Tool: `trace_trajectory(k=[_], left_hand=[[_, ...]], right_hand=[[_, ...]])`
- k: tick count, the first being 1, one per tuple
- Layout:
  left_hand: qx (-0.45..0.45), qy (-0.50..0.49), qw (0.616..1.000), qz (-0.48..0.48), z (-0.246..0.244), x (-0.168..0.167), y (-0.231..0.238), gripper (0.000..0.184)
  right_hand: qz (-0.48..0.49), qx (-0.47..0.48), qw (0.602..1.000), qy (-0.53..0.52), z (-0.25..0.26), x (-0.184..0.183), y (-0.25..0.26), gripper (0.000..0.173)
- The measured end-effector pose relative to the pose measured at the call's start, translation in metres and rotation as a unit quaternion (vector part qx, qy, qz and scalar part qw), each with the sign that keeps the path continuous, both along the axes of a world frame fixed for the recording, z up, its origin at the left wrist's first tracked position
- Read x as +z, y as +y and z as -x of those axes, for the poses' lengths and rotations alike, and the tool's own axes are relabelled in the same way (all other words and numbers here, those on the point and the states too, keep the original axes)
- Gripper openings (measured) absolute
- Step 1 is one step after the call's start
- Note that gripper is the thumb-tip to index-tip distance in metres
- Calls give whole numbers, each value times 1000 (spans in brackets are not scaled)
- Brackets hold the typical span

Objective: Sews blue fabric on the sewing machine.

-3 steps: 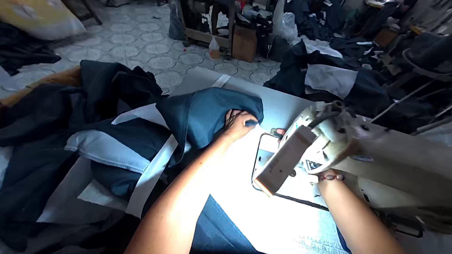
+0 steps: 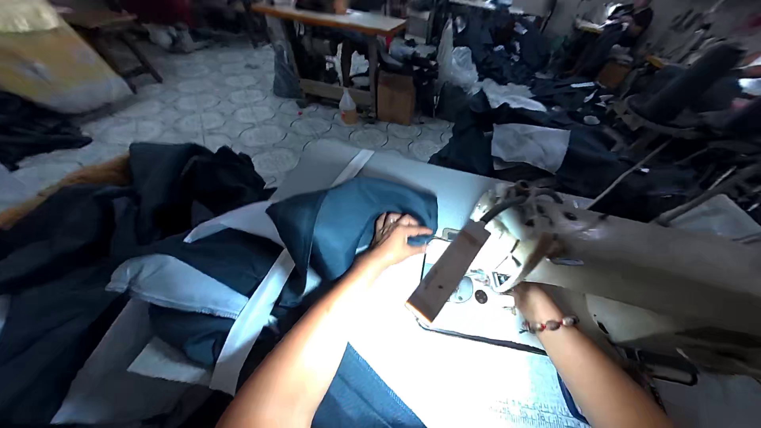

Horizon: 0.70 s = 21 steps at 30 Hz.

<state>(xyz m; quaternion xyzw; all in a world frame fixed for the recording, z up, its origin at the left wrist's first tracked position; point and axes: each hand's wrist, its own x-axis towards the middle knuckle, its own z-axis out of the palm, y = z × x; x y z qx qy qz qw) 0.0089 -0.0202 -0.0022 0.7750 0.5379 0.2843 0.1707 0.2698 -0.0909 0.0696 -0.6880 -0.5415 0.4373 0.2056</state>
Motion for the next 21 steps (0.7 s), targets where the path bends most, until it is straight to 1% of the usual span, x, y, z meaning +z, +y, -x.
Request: trace_trajectory(k=[2,3,4,6,8,11,14,17,18,19,21], left_hand=[[-35,15,998,49,-3,-11,-15,24],[-52,9,997,62,-3,-12,-26,26],[-60,-2,996,67,-5,-10,-40,28],[-61,-22,995,77,-12,-1,-66,34],[-62,-25,994,82,-17,10,-85,32],[-59,-52,993,89,-17,17,-98,32],[-33,-137,986,93,-13,18,-103,31],[1,-231,963,142,-11,22,-115,18],[4,-255,954,159,-10,24,-120,14],[6,-274,946,171,-8,26,-126,11],[30,-316,932,174,-9,28,-139,9]], right_hand=[[4,-17,991,135,-2,-23,7,17],[-15,-6,980,198,-3,-35,7,17],[-42,8,969,243,-3,-41,4,17],[-94,8,951,295,3,-50,-5,15],[-116,-34,941,317,13,-52,-11,13],[-116,-87,930,337,24,-46,-21,5],[-124,-107,918,361,27,-45,-29,13],[-136,-141,918,345,27,-47,-39,14],[-155,-151,917,336,25,-50,-45,18],[-176,-141,918,326,22,-55,-53,19],[-196,-91,926,310,17,-58,-73,12]])
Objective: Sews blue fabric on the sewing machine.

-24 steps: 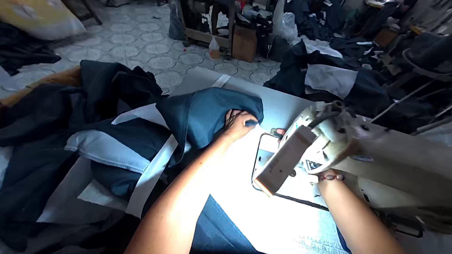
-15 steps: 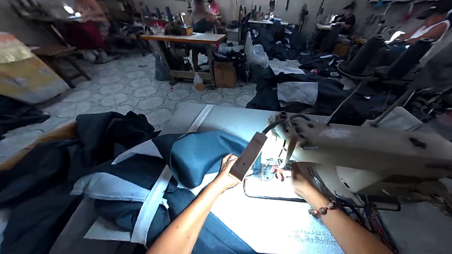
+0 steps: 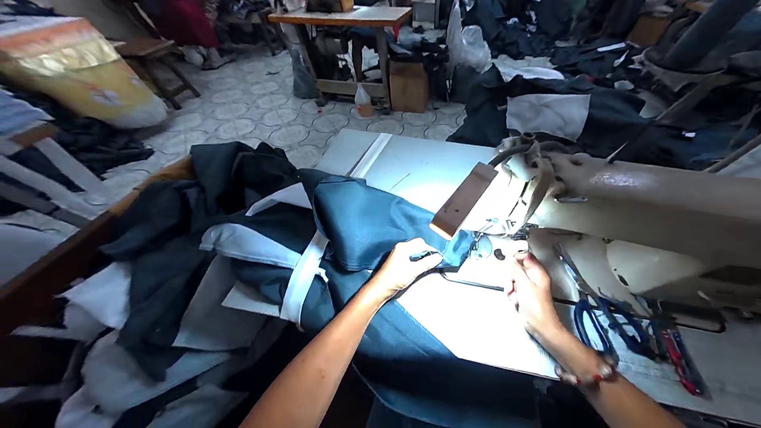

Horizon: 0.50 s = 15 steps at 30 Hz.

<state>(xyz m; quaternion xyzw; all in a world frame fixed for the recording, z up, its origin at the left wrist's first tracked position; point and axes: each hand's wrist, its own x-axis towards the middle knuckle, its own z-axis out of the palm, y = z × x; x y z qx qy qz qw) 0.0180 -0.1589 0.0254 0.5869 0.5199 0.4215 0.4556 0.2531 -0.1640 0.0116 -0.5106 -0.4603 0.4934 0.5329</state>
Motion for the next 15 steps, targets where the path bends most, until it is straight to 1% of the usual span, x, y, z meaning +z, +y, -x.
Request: trace_trajectory(k=[2,3,4,5,7,9,11,12,13,15], left_hand=[[85,-65,994,28,-8,9,-14,10],[132,-103,985,45,-12,13,-20,13],[170,-135,974,59,-16,17,-25,15],[196,-159,965,70,-18,22,-30,16],[212,-189,956,76,-21,27,-39,13],[198,-193,960,56,-22,27,-47,10],[171,-158,973,-3,-21,19,-53,9],[157,-121,979,-43,-20,16,-56,8],[141,-61,984,-94,-19,12,-59,9],[116,81,971,-192,-17,9,-65,18]], right_hand=[[12,45,999,-4,-1,5,-22,10],[40,66,997,4,0,9,-31,11],[77,79,994,21,2,14,-37,15],[113,87,989,50,4,18,-40,23],[170,93,974,117,12,26,-40,35],[193,98,962,166,22,30,-38,44],[182,96,963,176,30,30,-37,44],[162,91,968,167,34,28,-36,45],[135,76,977,146,37,25,-36,43],[52,36,995,74,41,15,-34,35]])
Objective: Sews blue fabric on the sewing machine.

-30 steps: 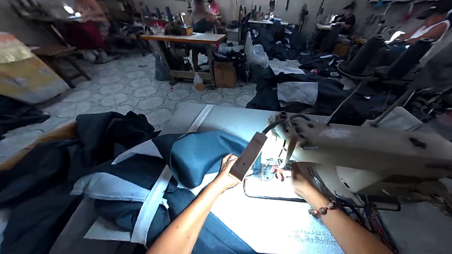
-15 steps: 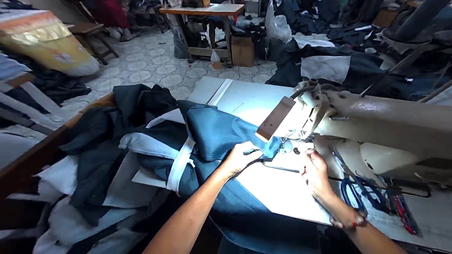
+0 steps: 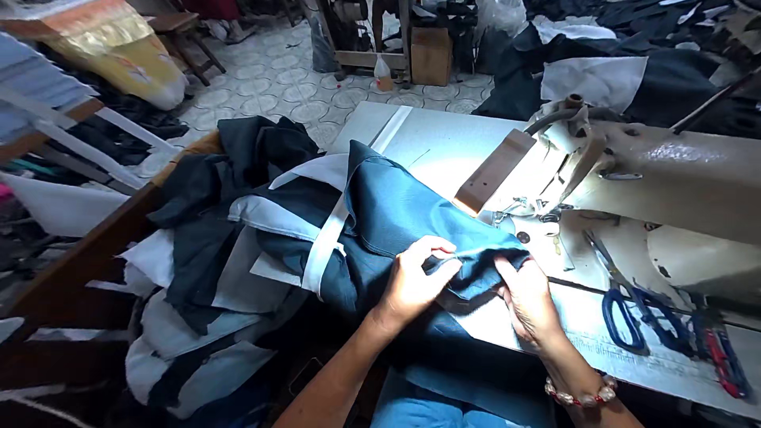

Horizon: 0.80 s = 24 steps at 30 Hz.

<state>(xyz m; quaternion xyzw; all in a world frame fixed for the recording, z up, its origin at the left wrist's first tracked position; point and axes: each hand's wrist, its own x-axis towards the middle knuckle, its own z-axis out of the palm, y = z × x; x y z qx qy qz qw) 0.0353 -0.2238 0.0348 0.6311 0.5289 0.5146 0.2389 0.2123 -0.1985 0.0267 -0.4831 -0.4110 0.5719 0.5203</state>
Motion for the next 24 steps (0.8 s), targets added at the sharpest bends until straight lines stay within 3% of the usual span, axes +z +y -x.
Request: trace_trajectory(k=[4,7,9,13,15,16,19,21,24], left_hand=[[-15,141,989,-41,1,8,-18,25],[84,232,964,-96,16,4,-25,20],[128,264,950,-112,18,-10,-27,21],[102,309,945,-27,9,-14,-30,31],[55,330,942,21,12,-15,-28,33],[25,345,938,19,14,-15,-25,30],[-47,400,909,-105,11,-26,-25,21],[-75,427,882,-185,6,-31,-30,22],[-70,443,876,-178,-3,-33,-41,25]], right_hand=[[-182,-31,960,-212,-14,-20,2,32],[-288,-15,875,-388,-43,-30,5,32],[-295,0,841,-453,-49,-29,0,36],[-253,13,835,-489,-57,-29,-8,39],[-284,14,835,-472,-62,-35,-16,49],[-307,0,834,-459,-62,-39,-19,47],[-378,-41,820,-427,-63,-55,-27,26],[-390,-39,804,-447,-63,-59,-30,28],[-365,-25,759,-538,-60,-55,-31,28]])
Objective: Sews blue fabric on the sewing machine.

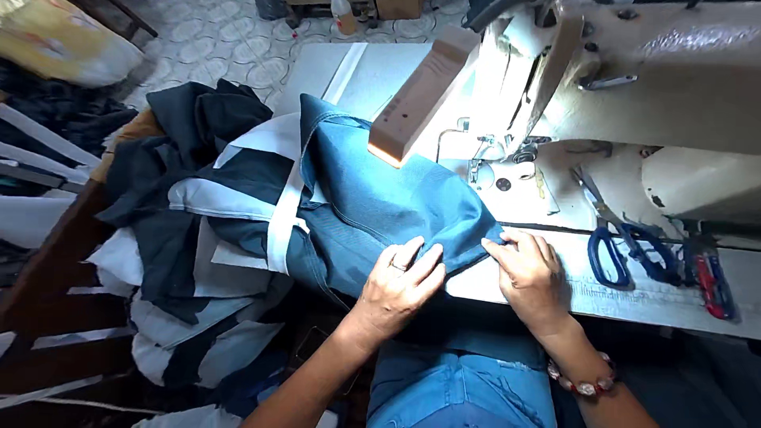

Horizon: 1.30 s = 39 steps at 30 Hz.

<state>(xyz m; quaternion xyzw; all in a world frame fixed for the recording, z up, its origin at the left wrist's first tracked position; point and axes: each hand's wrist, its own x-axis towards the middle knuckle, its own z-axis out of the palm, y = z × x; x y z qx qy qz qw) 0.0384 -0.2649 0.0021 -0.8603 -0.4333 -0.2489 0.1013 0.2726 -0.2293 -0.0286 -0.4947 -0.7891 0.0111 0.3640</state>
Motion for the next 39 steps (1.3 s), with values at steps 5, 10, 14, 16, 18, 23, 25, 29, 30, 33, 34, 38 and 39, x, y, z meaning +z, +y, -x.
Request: trace_trajectory(k=[5,10,14,16,18,23,25,29,30,33,34,38,39], left_hand=[[50,-21,995,80,-4,-5,-14,28],[70,-25,989,124,-16,-3,-24,35],[67,-21,990,124,-13,-4,-27,37],[67,-8,990,124,-10,-4,-29,40],[63,-2,991,122,-8,-5,-29,38],[40,-22,990,136,-3,-3,-28,28],[15,-45,987,155,5,1,-23,28],[46,-126,961,241,32,35,14,28],[87,-153,943,283,42,49,25,27],[244,-297,865,324,71,96,64,22],[278,-371,836,293,80,109,81,20],[182,-650,723,148,109,150,135,51],[136,-664,722,138,111,158,137,58]], right_hand=[[12,-35,999,-37,0,2,0,31],[-20,125,992,-5,12,-6,-21,31],[8,161,987,-23,22,-6,-37,34],[6,89,994,-58,12,-6,-33,35],[14,38,996,-80,-2,-2,-22,36],[81,-56,994,-55,-29,-2,-7,41],[87,-64,993,-50,-28,-4,-8,42],[81,-74,993,-35,-28,-2,-8,42],[82,-74,993,-29,-28,-1,-8,43],[81,-69,994,-19,-26,1,-4,46],[78,-70,994,-18,-27,1,-4,45],[70,-64,995,-21,-29,-3,-5,42],[70,-62,995,-19,-29,-3,-5,42]])
